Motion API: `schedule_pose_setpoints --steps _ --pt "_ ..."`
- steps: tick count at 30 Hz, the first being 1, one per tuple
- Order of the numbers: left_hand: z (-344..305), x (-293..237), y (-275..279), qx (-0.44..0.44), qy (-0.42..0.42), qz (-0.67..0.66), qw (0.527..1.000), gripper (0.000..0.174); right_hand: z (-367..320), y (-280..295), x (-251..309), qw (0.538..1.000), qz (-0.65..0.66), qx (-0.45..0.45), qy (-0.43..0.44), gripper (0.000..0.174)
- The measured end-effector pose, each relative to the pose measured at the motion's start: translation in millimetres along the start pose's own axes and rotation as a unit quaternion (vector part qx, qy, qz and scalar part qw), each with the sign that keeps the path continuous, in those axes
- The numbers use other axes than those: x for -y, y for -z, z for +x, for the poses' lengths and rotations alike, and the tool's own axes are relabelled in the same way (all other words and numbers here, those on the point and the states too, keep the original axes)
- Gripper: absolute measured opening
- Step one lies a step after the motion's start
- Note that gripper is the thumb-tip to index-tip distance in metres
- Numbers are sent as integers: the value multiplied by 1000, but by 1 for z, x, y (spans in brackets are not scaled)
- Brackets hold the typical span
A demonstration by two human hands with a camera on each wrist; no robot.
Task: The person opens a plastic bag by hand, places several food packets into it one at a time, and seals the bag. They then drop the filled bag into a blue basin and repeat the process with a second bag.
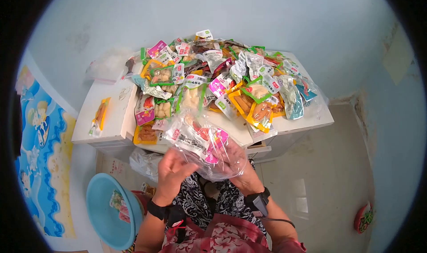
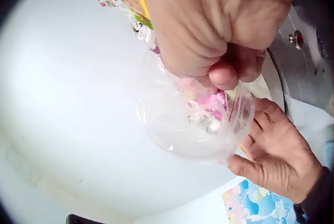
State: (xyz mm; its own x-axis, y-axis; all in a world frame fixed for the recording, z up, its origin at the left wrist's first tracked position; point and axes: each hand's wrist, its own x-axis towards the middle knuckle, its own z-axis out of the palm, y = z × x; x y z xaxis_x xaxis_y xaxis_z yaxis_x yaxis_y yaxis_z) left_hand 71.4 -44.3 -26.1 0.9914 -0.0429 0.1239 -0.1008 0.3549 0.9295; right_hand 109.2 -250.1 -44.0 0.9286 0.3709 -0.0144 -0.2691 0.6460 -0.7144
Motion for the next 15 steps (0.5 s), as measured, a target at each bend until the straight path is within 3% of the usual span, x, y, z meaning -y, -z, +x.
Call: schedule_pose_setpoints --steps 2,3,6,10,11,14,15 --pt "-5 -2 2 61 45 10 997 45 -3 -10 -9 1000 3 -6 11 48" --pt "-5 -7 -6 23 24 4 999 19 -6 -11 -13 1000 9 -11 10 48" --pt "-2 -4 6 1 -1 25 1000 12 -7 -11 -21 999 41 13 -2 47" --pt "-7 -16 13 62 115 235 963 17 -11 -28 -18 998 -22 -56 1 47" --pt "-9 -22 12 119 149 270 944 18 -10 -29 -15 998 -26 -54 15 47" --pt "-17 -22 4 210 100 242 942 17 -14 -18 -15 998 -13 -51 25 42" --pt "-18 -19 5 196 76 235 949 15 -11 -22 -16 997 -33 -57 34 41"
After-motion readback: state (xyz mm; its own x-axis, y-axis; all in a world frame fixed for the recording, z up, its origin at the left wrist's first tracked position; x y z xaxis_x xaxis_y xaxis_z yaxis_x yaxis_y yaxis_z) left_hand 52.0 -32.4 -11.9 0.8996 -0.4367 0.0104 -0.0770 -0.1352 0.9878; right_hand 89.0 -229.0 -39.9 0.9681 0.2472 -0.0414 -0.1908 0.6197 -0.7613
